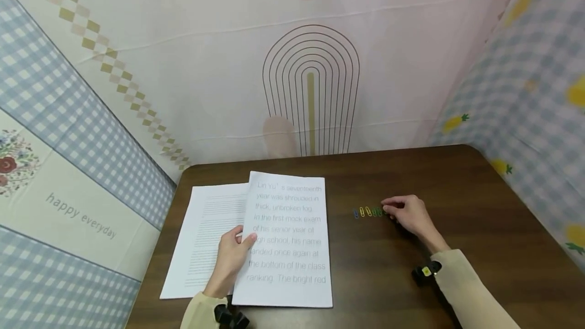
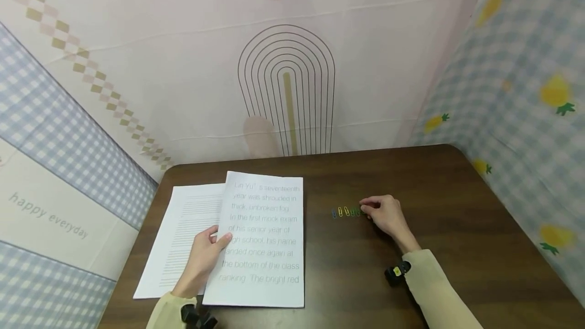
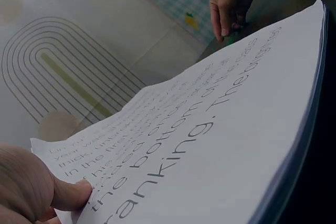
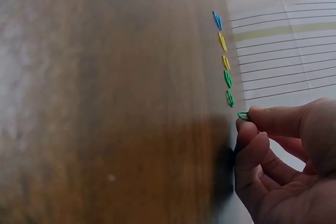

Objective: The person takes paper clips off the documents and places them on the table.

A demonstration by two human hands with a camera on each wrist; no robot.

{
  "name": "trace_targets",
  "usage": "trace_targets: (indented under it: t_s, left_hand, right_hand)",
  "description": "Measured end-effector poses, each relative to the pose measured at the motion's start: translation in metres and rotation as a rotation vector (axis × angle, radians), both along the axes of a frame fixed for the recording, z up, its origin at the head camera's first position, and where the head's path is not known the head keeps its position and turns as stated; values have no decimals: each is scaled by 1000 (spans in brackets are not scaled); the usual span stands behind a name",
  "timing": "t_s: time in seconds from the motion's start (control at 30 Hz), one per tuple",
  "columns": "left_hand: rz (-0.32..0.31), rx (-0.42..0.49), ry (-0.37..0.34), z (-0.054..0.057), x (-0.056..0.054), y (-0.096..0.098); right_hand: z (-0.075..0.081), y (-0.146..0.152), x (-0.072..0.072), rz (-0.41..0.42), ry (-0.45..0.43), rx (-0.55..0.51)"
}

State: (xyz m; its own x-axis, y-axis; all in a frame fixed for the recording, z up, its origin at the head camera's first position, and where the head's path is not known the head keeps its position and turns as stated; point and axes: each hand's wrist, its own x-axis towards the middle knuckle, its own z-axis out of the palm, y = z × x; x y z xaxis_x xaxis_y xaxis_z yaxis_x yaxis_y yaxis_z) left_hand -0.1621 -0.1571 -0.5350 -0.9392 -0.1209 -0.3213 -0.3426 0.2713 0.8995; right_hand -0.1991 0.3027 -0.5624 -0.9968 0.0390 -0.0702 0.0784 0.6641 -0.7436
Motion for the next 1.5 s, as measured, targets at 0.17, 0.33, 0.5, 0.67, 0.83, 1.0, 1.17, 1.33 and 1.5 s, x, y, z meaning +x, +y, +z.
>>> trace_targets:
  t_s: [0.17,0.33,0.5,0.67,0.83,1.0,1.17,1.33,1.5]
  left_hand:
    - [2,-43,9,-2,-7,4]
    - [-4,-113,-7,-3,-10,3]
    - [-15,-175,3,-4,-13,4]
    - [-52,-232,43,-7,-15,12]
    - [-80,-282,75,-9,-17,19]
    - [-94,-319,98,-9,-18,24]
    - [-115,-409,150,-19,-24,25]
    - [-162,-528,225,-18,-26,27]
    - [-201,-709,302,-27,-28,24]
  right_hand:
    - [-2,-3,-1,-14,12,34]
    - [-8,-10,1,-14,-1,21]
    - [-14,-15,3,-15,-22,-12]
    - [-14,-13,1,-23,-6,-15]
    - [-13,-10,-2,-33,6,-11]
    - [-14,-10,-2,-42,8,-7]
    - [-14,-9,0,-45,6,-14]
    - [-12,-8,3,-52,7,-42]
    - [-11,-8,5,-65,11,-60]
